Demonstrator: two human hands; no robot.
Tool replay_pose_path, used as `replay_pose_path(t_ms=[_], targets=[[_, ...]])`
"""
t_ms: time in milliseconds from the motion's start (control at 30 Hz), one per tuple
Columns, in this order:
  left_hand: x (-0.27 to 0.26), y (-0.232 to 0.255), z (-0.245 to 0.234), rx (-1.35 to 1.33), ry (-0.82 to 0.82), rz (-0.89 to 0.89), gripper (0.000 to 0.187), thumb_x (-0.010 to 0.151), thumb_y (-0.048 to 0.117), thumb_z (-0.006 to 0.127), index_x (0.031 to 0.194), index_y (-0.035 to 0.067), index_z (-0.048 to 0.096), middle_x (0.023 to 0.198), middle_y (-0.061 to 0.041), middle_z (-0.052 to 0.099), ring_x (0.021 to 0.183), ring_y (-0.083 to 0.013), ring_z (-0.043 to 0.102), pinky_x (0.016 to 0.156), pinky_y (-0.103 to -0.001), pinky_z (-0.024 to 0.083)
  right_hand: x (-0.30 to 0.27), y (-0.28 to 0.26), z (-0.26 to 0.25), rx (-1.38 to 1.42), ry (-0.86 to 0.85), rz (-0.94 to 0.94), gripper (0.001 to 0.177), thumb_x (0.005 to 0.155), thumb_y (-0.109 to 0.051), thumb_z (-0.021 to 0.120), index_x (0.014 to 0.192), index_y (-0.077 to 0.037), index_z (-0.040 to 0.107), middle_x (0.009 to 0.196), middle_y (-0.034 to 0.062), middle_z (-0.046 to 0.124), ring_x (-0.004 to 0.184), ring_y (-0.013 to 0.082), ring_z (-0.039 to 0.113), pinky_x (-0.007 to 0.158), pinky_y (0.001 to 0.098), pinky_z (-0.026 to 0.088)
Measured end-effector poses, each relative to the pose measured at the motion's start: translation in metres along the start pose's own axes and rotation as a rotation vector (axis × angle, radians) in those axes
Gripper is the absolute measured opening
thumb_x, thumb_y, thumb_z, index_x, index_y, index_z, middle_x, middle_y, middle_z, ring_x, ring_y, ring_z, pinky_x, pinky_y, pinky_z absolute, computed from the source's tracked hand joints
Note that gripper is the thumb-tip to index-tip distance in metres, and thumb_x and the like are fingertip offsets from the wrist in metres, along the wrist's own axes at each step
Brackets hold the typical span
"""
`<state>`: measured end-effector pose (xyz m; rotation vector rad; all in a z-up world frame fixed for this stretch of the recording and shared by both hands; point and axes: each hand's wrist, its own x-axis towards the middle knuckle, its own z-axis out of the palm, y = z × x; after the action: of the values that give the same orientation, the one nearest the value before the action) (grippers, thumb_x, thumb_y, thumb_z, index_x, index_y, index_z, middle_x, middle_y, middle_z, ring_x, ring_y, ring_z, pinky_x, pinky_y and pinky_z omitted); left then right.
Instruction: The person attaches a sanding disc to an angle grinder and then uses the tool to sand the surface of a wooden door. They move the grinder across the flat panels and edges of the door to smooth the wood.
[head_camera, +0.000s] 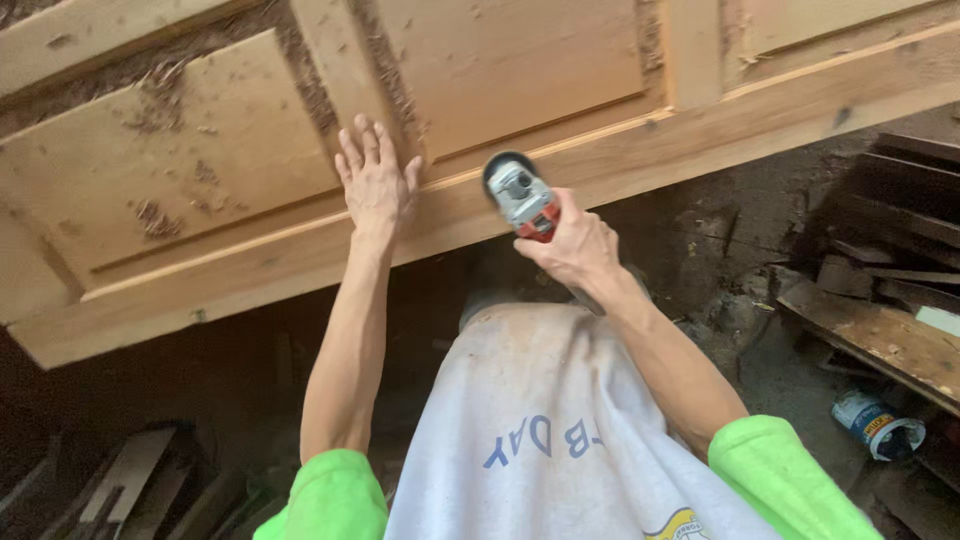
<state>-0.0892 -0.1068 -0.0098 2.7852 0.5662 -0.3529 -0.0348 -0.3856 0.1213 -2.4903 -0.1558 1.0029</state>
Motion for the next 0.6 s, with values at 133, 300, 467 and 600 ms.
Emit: replay_pose_path(t_ms=[133,300,467,600], targets=[[-0.012,0.087,0.027,-0.016,0.016,0.058,0.082,0.100,0.053,0.060,0.156,-0.001,0.035,0.168,-0.021,0.020,0.156,-0.0468,0.012,0.125,-0.061,0.017,0.013,0.062,-0.059,0.010,0.077,0.109,0.086,0.067,-0.052,0.082,0.139,-0.014,0.053,0.112,0.0212,0.072,0.106,0.0417,0.068,0.094,0.0505,0.052],[-0.027,0.254,0.030,-0.129,-0.031,0.148,0.105,0.085,0.061,0.072,0.157,-0.002,0.029,0.166,-0.031,0.006,0.154,-0.0487,0.005,0.124,-0.060,0.013,0.031,0.156,-0.147,0.075,0.153,0.174,0.084,0.063,-0.051,0.083,0.133,-0.011,0.058,0.114,0.0213,0.072,0.108,0.0397,0.069,0.093,0.0483,0.053],[-0.028,0.366,0.020,-0.021,-0.269,0.068,0.129,0.064,0.057,0.087,0.159,0.003,0.018,0.166,-0.025,0.002,0.155,-0.0451,0.002,0.126,-0.059,0.009,0.053,0.275,-0.236,0.127,0.222,0.178,0.086,0.063,-0.049,0.085,0.132,-0.005,0.059,0.115,0.0221,0.072,0.107,0.0368,0.069,0.094,0.0453,0.053],[-0.027,0.371,0.054,0.207,0.004,0.107,0.112,0.070,0.022,0.084,0.165,0.009,0.026,0.171,-0.019,0.014,0.157,-0.0423,0.013,0.126,-0.057,0.015,0.071,0.365,-0.302,0.176,0.360,0.087,0.081,0.063,-0.046,0.090,0.125,0.000,0.064,0.113,0.0212,0.073,0.105,0.0336,0.070,0.092,0.0417,0.054]])
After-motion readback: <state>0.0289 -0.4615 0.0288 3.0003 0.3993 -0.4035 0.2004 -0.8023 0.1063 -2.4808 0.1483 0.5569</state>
